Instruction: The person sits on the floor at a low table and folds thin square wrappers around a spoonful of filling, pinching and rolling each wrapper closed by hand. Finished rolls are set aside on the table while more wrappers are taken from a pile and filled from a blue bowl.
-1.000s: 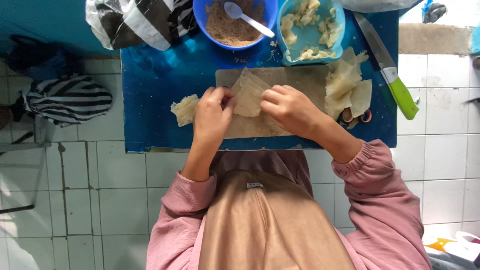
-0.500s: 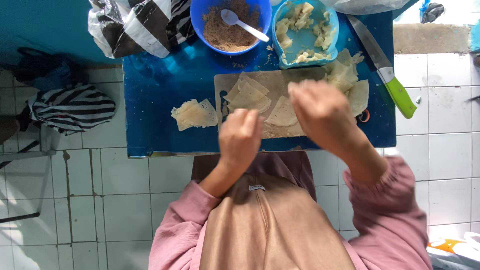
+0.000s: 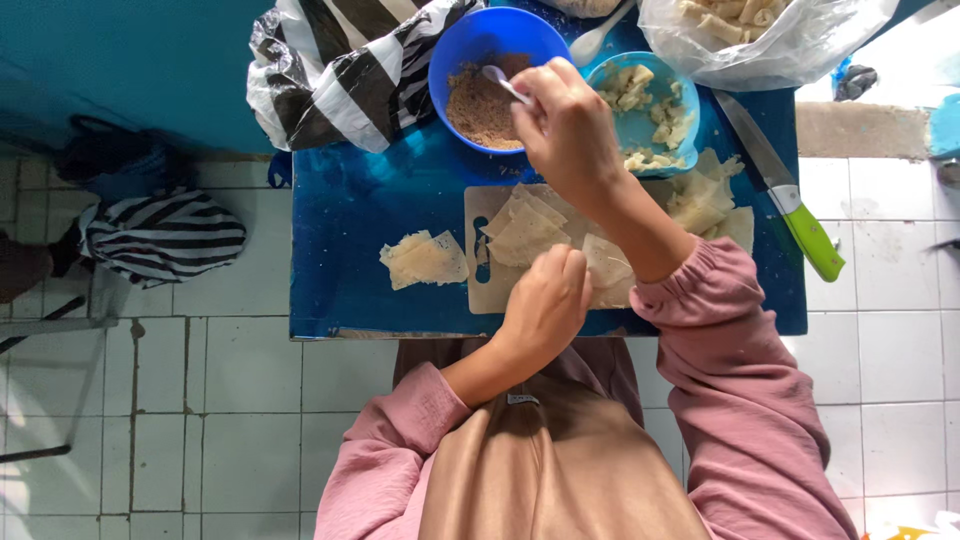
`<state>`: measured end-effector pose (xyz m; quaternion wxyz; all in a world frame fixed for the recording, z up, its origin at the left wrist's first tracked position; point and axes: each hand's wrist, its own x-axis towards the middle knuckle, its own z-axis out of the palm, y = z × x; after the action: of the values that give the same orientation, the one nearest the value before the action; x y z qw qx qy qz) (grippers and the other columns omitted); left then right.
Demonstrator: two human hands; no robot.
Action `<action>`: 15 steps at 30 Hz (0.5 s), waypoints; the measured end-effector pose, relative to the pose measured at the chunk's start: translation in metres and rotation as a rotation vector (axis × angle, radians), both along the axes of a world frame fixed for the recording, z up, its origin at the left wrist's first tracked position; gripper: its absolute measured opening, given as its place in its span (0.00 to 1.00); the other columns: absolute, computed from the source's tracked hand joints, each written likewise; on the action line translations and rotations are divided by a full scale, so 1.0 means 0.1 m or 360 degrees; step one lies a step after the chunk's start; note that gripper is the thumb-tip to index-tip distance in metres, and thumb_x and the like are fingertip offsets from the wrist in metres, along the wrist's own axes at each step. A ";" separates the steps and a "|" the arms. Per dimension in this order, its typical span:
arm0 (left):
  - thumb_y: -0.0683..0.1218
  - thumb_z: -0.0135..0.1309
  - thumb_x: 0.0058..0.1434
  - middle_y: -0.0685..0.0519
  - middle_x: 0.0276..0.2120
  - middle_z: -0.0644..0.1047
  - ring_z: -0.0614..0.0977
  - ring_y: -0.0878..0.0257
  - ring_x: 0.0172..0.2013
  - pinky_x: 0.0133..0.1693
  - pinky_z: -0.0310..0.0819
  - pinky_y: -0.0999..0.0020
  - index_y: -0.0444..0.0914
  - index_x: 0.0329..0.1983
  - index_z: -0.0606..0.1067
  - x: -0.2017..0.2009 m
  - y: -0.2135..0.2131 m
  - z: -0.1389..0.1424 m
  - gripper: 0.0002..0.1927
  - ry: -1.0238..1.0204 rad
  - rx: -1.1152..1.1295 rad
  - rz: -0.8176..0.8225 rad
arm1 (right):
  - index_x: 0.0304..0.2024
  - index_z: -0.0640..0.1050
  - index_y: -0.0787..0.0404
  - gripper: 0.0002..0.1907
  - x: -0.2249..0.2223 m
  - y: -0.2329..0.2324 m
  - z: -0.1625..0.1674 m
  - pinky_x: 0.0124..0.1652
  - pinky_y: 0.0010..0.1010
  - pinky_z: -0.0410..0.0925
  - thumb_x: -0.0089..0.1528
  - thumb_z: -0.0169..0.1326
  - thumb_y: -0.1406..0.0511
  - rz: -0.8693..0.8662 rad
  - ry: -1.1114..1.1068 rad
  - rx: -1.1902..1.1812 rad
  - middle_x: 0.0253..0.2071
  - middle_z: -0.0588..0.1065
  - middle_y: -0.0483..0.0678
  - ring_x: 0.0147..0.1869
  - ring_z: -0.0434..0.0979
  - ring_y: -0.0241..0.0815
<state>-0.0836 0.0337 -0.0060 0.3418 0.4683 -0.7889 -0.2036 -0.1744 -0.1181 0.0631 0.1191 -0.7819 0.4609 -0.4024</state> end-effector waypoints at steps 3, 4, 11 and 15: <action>0.42 0.53 0.66 0.42 0.38 0.73 0.78 0.44 0.41 0.43 0.76 0.55 0.35 0.42 0.68 0.02 -0.02 0.01 0.07 0.0079 0.0191 -0.0106 | 0.47 0.80 0.69 0.06 0.08 -0.13 -0.04 0.37 0.35 0.71 0.69 0.57 0.71 0.0064 -0.0114 -0.0003 0.36 0.75 0.57 0.35 0.78 0.48; 0.41 0.53 0.64 0.42 0.38 0.73 0.78 0.43 0.41 0.43 0.75 0.53 0.34 0.43 0.68 0.05 -0.04 0.01 0.08 0.0179 0.0232 -0.0128 | 0.47 0.79 0.69 0.05 0.09 -0.13 -0.06 0.38 0.33 0.71 0.70 0.56 0.71 0.0067 -0.0151 -0.0065 0.37 0.76 0.56 0.37 0.79 0.46; 0.39 0.51 0.66 0.41 0.38 0.75 0.80 0.41 0.39 0.40 0.76 0.53 0.36 0.44 0.70 0.20 -0.05 0.04 0.05 0.0384 0.0290 -0.0134 | 0.45 0.78 0.68 0.09 -0.02 -0.02 -0.24 0.32 0.23 0.71 0.74 0.49 0.69 0.0065 -0.0676 0.0313 0.30 0.78 0.49 0.32 0.78 0.33; 0.39 0.52 0.67 0.41 0.37 0.75 0.80 0.42 0.37 0.40 0.76 0.53 0.35 0.43 0.72 0.21 -0.03 0.04 0.04 0.0386 0.0318 -0.0084 | 0.43 0.77 0.67 0.11 -0.15 -0.04 -0.29 0.29 0.22 0.70 0.74 0.46 0.67 0.0039 -0.1183 0.0593 0.30 0.79 0.49 0.29 0.78 0.34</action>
<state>-0.0631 0.0306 -0.0019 0.3808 0.4512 -0.7297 -0.3449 -0.1897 -0.1222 0.0344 0.4216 -0.5541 0.4421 -0.5655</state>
